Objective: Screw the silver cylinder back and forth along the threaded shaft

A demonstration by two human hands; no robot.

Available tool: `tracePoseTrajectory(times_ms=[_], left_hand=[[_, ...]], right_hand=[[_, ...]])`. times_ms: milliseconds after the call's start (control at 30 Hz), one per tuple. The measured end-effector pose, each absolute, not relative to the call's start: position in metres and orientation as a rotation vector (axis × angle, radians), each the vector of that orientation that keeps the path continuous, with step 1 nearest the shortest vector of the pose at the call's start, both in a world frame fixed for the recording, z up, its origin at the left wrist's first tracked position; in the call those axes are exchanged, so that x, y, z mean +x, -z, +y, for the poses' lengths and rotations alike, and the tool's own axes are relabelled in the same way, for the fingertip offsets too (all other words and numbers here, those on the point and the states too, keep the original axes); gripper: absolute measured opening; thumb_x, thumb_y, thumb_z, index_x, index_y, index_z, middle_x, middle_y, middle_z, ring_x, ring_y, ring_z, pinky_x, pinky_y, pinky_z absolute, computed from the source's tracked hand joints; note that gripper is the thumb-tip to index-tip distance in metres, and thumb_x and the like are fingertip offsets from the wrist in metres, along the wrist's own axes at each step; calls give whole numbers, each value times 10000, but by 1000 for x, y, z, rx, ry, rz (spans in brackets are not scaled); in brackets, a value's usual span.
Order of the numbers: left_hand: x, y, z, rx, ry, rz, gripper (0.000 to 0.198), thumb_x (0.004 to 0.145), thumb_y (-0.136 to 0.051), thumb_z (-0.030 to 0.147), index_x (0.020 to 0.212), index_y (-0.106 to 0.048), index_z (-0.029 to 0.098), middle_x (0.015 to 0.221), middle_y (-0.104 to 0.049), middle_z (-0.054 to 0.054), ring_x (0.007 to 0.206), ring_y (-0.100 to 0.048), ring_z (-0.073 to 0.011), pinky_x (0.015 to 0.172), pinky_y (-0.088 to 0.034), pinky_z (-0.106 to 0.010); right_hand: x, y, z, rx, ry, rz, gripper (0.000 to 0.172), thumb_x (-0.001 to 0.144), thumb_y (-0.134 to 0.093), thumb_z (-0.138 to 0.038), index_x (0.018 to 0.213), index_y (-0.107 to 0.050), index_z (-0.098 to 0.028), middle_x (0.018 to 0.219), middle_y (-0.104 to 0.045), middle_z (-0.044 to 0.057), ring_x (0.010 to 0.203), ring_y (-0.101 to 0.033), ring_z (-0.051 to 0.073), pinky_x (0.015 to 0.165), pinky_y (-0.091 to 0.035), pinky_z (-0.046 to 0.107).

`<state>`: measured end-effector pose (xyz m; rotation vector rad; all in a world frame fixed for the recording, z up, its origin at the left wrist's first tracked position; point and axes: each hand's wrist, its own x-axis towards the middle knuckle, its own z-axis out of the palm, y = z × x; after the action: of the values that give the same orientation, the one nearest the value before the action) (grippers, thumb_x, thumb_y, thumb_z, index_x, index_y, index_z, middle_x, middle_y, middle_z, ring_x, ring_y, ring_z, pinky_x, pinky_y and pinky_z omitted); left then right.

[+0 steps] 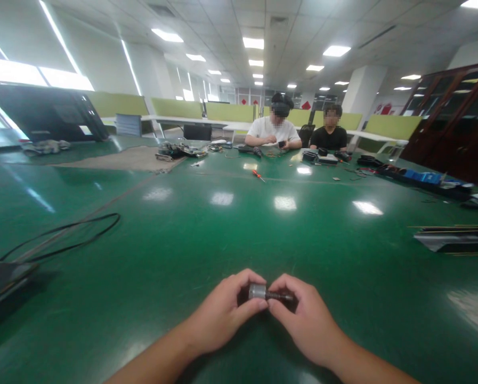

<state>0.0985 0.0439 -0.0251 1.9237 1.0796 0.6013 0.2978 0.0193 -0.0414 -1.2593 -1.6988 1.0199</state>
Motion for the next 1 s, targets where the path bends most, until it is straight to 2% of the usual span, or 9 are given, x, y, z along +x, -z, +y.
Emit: tracePoseTrajectory(times_ms=[1000], left_hand=[[99,26,44,1891,-634,1055,193,921,-636,339,1063,-629,208,845,-605,15,781,-541,-172,695,-383,-257]], right_hand=[[300,42,20,-1254,-1054,-1693,52,860,-606,-194,818,-638,-193,759,-636,-12,727,-582,166,675,-411,266]])
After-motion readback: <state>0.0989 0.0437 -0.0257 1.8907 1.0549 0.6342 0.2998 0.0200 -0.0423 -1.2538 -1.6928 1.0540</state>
